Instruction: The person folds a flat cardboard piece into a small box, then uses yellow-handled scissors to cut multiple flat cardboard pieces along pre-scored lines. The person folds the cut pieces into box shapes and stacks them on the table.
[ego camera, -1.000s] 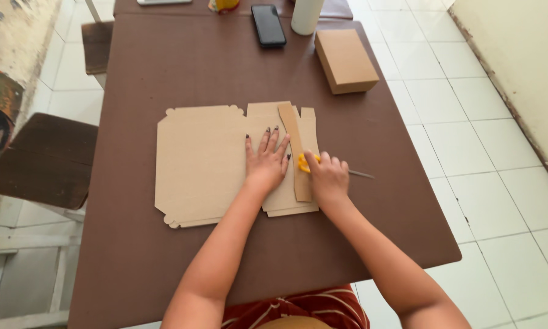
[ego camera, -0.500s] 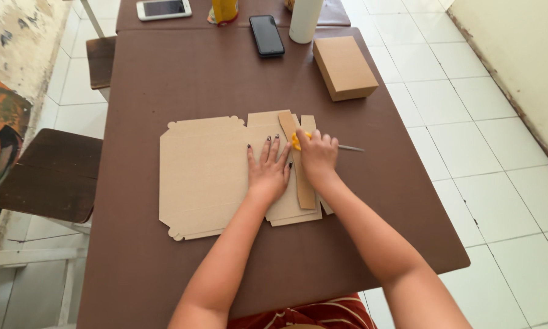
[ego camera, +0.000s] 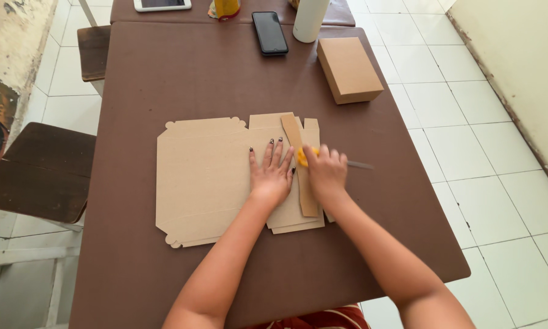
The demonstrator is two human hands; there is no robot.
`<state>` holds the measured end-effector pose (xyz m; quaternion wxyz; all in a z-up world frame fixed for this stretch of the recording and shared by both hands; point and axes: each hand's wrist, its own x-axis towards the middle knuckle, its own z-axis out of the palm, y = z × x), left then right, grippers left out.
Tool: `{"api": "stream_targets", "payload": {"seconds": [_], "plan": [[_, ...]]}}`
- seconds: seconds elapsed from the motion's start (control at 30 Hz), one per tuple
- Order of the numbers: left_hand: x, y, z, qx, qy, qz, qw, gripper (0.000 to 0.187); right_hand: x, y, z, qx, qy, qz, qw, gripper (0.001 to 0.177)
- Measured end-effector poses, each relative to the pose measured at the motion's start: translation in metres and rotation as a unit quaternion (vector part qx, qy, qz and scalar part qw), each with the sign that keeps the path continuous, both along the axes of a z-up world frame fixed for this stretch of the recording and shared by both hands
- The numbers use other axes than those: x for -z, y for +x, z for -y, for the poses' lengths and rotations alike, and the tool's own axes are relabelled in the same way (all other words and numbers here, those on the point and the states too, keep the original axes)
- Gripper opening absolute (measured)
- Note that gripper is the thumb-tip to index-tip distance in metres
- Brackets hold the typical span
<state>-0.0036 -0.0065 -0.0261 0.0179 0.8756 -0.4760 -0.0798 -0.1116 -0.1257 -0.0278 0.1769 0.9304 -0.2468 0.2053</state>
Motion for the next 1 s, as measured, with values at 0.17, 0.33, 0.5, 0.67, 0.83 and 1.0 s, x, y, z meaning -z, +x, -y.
{"api": "stream_targets", "payload": {"seconds": [0.17, 0.33, 0.5, 0.67, 0.83, 1.0], "plan": [[-0.003, 0.0, -0.001, 0.0, 0.002, -0.012, 1.0, 0.067, 0.013, 0.09, 0.056, 0.029, 0.006, 0.016, 0.999, 0.033], [-0.008, 0.002, -0.002, -0.004, -0.002, -0.033, 0.999, 0.067, 0.009, 0.12, 0.078, 0.065, 0.076, -0.04, 0.994, 0.036], [-0.008, 0.005, 0.0, -0.007, 0.007, -0.062, 0.998, 0.066, 0.007, 0.055, 0.044, 0.015, 0.064, -0.031, 0.997, 0.041], [-0.001, 0.004, 0.001, -0.005, 0.008, -0.053, 0.999, 0.066, -0.006, -0.059, -0.03, -0.014, 0.033, -0.034, 0.999, 0.038], [0.006, 0.001, -0.002, 0.0, -0.017, -0.023, 1.0, 0.065, -0.035, -0.108, -0.071, 0.016, 0.142, -0.105, 0.984, 0.046], [0.006, 0.002, -0.007, -0.037, -0.198, -0.03, 0.979, 0.069, -0.062, -0.092, -0.05, 0.025, 0.426, -0.015, 0.904, 0.046]]}}
